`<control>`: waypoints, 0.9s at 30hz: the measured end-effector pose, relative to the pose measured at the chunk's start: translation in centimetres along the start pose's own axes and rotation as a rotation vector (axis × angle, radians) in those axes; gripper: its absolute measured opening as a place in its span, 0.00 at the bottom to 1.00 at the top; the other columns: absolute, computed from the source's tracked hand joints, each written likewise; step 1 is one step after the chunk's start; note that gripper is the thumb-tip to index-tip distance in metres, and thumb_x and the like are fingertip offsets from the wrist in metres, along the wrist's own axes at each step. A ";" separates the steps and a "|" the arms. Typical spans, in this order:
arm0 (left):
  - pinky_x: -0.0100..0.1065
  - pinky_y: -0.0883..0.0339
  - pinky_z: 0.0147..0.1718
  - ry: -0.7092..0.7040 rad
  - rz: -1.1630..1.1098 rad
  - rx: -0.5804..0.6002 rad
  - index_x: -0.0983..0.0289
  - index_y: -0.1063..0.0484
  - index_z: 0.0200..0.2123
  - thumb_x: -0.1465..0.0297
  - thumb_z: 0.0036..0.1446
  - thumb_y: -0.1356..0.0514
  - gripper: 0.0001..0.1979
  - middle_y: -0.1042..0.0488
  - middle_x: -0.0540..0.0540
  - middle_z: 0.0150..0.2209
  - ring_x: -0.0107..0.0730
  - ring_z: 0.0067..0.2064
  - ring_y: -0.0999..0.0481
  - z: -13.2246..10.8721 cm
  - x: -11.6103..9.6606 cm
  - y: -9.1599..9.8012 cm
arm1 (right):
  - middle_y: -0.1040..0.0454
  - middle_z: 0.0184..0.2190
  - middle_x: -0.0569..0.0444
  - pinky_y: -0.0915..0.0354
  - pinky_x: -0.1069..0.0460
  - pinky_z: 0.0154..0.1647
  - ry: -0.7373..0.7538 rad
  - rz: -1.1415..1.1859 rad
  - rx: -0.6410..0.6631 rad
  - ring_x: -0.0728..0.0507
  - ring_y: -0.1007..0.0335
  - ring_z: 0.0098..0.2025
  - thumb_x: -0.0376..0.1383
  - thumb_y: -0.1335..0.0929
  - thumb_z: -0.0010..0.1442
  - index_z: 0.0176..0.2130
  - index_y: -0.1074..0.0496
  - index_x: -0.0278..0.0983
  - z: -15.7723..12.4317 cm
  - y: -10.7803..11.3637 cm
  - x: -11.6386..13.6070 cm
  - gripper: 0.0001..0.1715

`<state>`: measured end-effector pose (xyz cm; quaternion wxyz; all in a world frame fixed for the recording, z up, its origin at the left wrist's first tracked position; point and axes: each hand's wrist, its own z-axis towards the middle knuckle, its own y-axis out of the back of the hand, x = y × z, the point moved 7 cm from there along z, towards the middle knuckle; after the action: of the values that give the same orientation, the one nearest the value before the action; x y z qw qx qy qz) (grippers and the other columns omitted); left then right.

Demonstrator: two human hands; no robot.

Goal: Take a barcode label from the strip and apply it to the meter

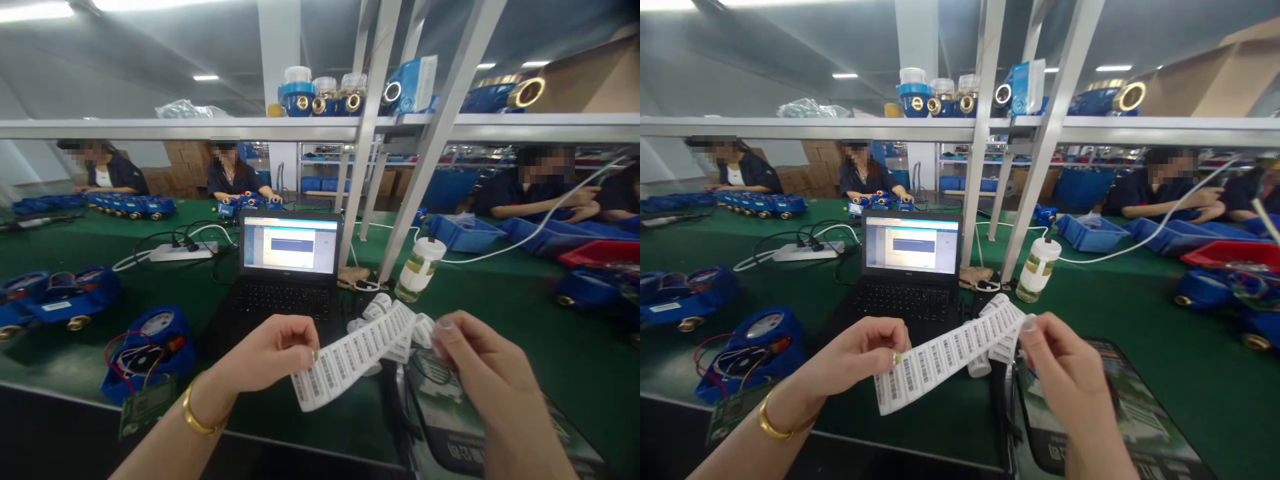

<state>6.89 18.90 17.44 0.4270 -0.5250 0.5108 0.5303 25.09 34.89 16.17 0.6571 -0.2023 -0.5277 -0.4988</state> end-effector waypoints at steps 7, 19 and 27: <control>0.24 0.42 0.23 0.049 0.154 0.004 0.65 0.34 0.23 0.69 0.51 0.44 0.07 0.32 0.48 0.22 0.24 0.24 0.33 3.1 -0.4 -1.8 | 0.29 0.34 0.54 0.40 0.52 0.33 0.390 -0.170 0.564 0.42 0.34 0.36 0.36 0.35 0.60 0.39 0.28 0.39 -0.3 -7.1 6.5 0.08; 0.27 0.37 0.28 0.022 -0.345 -0.059 0.63 0.38 0.32 0.69 0.43 0.32 0.17 0.28 0.51 0.29 0.29 0.32 0.29 2.3 2.2 0.1 | 0.36 0.23 0.58 0.46 0.56 0.23 0.169 -0.074 0.511 0.48 0.41 0.25 0.40 0.38 0.58 0.27 0.35 0.35 0.8 -5.7 2.6 0.13; 0.27 0.34 0.34 0.024 -0.230 -0.238 0.66 0.30 0.32 0.74 0.48 0.37 0.06 0.28 0.52 0.32 0.28 0.36 0.29 1.5 1.2 3.3 | 0.35 0.25 0.55 0.46 0.55 0.24 0.133 -0.121 0.528 0.46 0.41 0.27 0.45 0.39 0.60 0.28 0.34 0.35 0.7 -5.4 1.6 0.18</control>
<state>3.30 19.88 16.43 0.4133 -0.6332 0.3861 0.5284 19.95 32.45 16.39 0.6893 0.0410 -0.6064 -0.3943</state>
